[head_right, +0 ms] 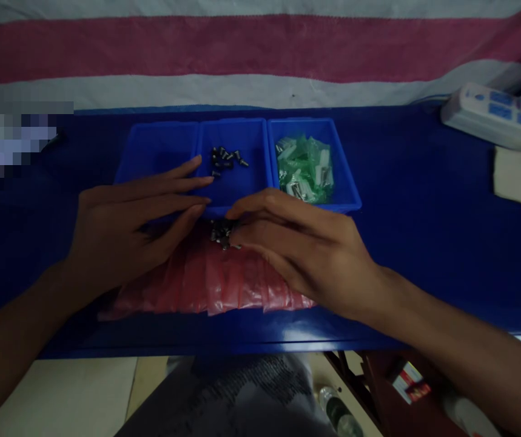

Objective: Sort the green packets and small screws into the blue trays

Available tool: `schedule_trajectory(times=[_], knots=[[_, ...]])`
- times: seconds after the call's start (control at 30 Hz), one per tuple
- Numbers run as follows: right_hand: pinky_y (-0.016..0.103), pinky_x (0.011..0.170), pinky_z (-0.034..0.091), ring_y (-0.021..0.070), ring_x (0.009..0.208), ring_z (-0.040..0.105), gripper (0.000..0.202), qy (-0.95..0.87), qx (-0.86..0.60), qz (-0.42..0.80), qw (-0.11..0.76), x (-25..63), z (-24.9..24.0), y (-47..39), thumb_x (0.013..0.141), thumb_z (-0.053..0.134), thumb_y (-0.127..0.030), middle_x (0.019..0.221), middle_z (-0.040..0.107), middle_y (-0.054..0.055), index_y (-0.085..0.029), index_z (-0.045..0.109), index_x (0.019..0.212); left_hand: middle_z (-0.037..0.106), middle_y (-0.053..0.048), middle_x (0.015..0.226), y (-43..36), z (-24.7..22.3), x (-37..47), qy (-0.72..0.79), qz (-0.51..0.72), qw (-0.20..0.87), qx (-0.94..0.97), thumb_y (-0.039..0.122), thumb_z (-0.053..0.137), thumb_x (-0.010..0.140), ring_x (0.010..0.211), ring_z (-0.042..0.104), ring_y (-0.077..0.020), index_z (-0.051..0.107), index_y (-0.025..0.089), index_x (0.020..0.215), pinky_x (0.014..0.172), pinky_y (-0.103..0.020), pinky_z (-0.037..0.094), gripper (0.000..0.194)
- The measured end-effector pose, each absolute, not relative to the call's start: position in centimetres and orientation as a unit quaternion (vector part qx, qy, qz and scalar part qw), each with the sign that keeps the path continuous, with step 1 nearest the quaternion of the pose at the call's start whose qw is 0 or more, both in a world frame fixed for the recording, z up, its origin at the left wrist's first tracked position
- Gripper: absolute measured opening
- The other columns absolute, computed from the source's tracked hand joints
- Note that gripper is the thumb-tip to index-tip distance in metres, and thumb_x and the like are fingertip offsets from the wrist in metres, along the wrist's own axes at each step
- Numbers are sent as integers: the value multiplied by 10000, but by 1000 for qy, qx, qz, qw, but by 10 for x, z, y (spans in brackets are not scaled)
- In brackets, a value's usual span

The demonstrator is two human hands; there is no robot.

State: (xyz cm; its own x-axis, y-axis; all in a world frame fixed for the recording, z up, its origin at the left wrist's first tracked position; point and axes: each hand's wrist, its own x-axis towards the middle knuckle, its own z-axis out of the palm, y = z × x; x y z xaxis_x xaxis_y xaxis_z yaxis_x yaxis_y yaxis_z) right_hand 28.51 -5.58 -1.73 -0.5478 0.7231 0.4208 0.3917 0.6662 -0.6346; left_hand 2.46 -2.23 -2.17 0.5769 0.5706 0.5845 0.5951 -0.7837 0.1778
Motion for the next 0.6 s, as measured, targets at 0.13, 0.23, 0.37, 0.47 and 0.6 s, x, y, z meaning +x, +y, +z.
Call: schedule_trajectory(times=[0.13, 0.23, 0.37, 0.47, 0.6], knots=[[261, 937, 662, 162, 1055, 803, 143, -854, -292, 248, 352, 289, -9, -52, 1017, 686, -112, 1115, 830, 26, -240, 744, 1046, 808, -42, 1238, -22, -23, 25, -321, -327, 22, -888, 142, 678, 1022, 1269, 728, -241, 776, 216, 1014, 1071, -353, 662, 123], [273, 813, 672, 175, 945, 814, 109, -831, -288, 323, 350, 287, -9, -49, 999, 733, -158, 993, 828, 5, -254, 742, 949, 809, -44, 1231, -21, -22, 26, -321, -326, 27, -889, 143, 679, 1022, 1266, 729, -236, 775, 220, 1010, 1079, -340, 658, 124], [257, 668, 635, 150, 773, 773, 125, -802, -262, 395, 364, 284, -8, -48, 930, 839, -256, 844, 771, -5, -211, 723, 914, 806, -16, 1230, -20, -21, 25, -314, -321, 39, -893, 167, 671, 1036, 1242, 743, -244, 770, 241, 1015, 1031, -371, 690, 125], [227, 560, 595, 127, 650, 742, 165, -783, -307, 388, 377, 284, -9, -49, 919, 853, -312, 754, 769, -20, -202, 742, 867, 812, -33, 1210, -18, -21, 25, -297, -329, 47, -895, 150, 681, 1028, 1223, 751, -251, 767, 214, 1022, 1021, -366, 693, 107], [279, 636, 682, 154, 653, 786, 153, -726, -391, 355, 441, 285, -9, -51, 947, 815, -201, 806, 822, -25, -263, 835, 1085, 812, -29, 1212, -19, -22, 26, -309, -326, 45, -893, 164, 685, 1030, 1237, 744, -233, 764, 231, 1027, 1047, -346, 681, 104]])
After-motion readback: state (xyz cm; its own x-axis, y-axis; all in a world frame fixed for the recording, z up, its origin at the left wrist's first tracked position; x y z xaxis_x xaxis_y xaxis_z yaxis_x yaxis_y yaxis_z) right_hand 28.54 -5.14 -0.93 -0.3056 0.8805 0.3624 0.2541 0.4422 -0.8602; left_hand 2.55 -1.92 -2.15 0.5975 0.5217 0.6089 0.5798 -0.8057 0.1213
